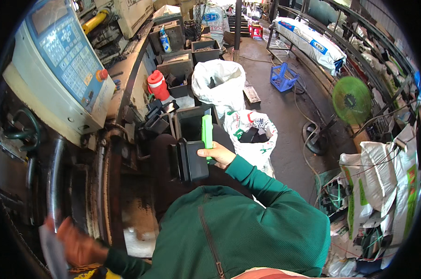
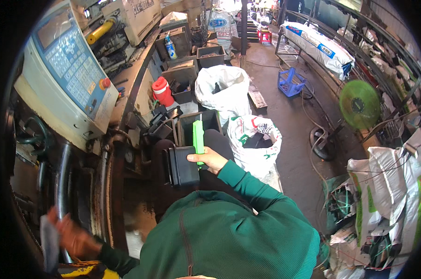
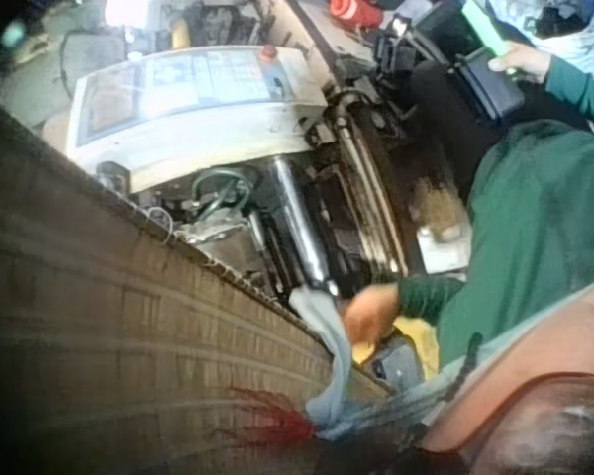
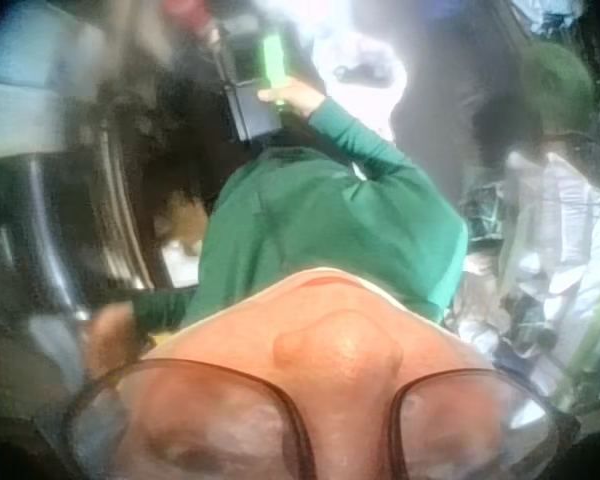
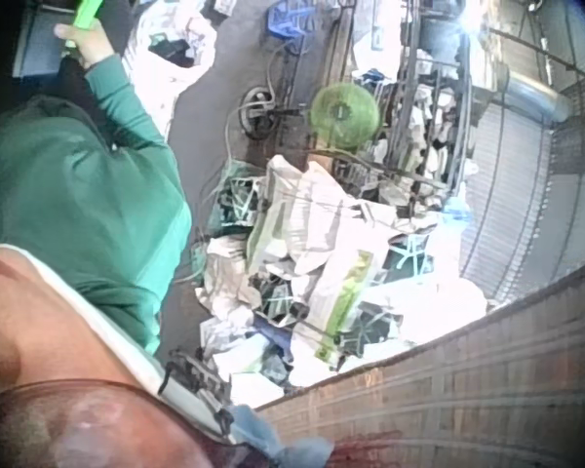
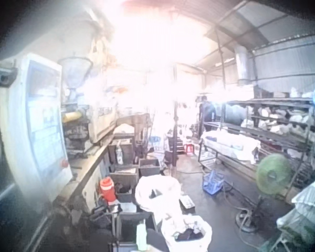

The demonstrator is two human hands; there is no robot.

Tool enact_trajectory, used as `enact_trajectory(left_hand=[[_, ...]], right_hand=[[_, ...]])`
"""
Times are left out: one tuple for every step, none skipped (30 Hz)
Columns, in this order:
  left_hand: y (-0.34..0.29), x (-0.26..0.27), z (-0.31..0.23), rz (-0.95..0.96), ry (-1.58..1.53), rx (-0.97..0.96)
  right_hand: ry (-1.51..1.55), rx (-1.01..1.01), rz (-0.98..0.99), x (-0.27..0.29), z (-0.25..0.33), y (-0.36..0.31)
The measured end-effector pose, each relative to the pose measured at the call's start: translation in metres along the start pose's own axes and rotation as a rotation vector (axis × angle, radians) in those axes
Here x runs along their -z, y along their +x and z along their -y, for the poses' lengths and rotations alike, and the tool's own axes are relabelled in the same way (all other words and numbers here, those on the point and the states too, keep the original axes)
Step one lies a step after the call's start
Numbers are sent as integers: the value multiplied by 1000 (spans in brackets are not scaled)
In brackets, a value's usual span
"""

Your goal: The person sits in a workshop and uses a green brush to clean the surfaces of small black rectangular electronic components. They pick up each component, brush it, and place it into a nearby bin, repeating the process for several items.

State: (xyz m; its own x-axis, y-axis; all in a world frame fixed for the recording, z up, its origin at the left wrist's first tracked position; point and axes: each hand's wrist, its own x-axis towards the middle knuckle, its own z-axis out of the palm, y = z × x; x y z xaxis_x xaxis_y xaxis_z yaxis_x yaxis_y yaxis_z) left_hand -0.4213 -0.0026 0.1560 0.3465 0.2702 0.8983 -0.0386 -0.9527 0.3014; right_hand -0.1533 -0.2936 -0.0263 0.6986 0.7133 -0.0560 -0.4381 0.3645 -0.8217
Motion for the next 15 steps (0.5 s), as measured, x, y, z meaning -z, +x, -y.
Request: enact_trajectory(left_hand=[[4,20,1,-190,2,62],[10,29,1,-336,-25,148],[15,33,1,-412,-65,222],[24,32,1,-453,-103,269],[28,30,1,-482,-140,311],[28,29,1,-503,-157,343],[33,26,0,-512,-171,363],[37,25,0,-530,-178,376],[40,23,0,-537,-181,392],[45,19,2,-536,-188,401],[50,13,3,-537,-191,411],[52,8,4,-536,-191,420],[59,2,4,-535,-200,422],[63,-3,5,-529,-211,426],[69,-10,6,-528,-226,427]], right_hand=[[-122,-9,-29,12,-6,0],[-170,-91,-52,29,-13,2],[-187,-113,-70,37,-14,3],[-184,-115,-73,44,-17,7],[-181,-116,-77,51,-18,10],[-151,-134,-71,58,-18,10],[-107,-141,-62,60,-18,12],[-64,-147,-55,61,-18,13],[-42,-145,-37,62,-17,14],[-13,-139,-23,57,-14,13],[16,-131,-12,55,-14,12],[-17,-133,3,64,-20,13],[-47,-130,-9,69,-25,15],[-119,-129,-16,78,-32,17],[-191,-129,-25,86,-39,21]])
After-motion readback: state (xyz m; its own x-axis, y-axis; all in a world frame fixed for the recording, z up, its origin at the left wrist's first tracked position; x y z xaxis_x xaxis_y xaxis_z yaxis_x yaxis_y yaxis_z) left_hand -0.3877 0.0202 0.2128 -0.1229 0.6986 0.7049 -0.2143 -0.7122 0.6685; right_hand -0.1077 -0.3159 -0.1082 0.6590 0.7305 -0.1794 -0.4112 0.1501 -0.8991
